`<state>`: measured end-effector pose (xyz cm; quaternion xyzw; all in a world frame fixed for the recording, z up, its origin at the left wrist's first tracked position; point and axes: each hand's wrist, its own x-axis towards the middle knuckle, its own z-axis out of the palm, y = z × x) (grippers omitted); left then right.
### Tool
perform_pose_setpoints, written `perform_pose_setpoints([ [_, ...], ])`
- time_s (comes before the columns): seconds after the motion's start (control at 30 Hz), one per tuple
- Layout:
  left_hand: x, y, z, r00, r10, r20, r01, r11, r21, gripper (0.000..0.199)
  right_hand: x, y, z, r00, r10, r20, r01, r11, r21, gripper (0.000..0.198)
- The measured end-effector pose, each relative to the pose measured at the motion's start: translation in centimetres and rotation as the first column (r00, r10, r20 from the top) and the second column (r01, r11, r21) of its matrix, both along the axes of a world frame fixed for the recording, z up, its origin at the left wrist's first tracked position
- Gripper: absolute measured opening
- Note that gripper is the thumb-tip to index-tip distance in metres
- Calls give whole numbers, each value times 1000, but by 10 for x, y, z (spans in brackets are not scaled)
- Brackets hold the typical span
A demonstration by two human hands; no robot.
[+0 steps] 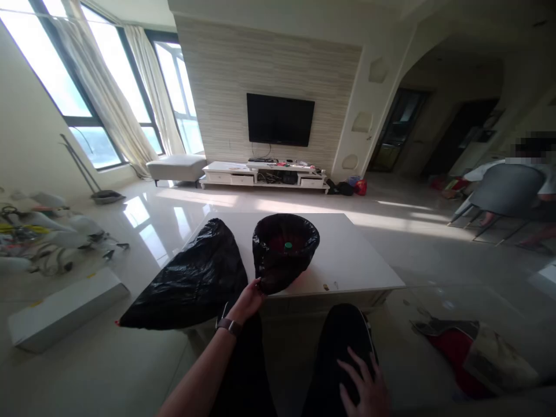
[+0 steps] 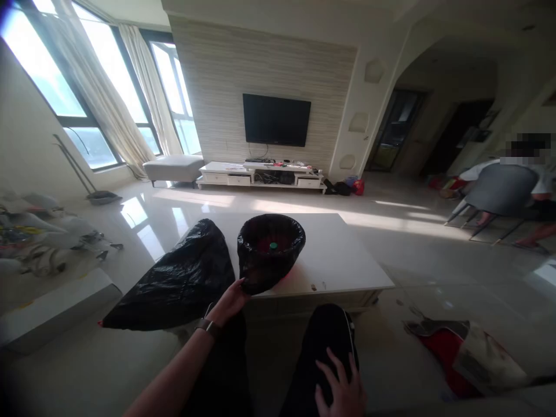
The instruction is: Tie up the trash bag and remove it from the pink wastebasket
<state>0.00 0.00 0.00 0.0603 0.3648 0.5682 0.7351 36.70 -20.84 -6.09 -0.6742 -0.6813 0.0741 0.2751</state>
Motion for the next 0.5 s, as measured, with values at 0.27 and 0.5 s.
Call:
perform_pose_setpoints([
  [0.27,-6,-53,19,999,-30,27,29,998,63,17,-80,144,60,284,-268,-921,-152,936,-319,35],
  [0.5,-8,-79,35,998,-61,-16,62,994,87,9,-162,194,56,-242,-400,-884,-421,864,-276,10],
])
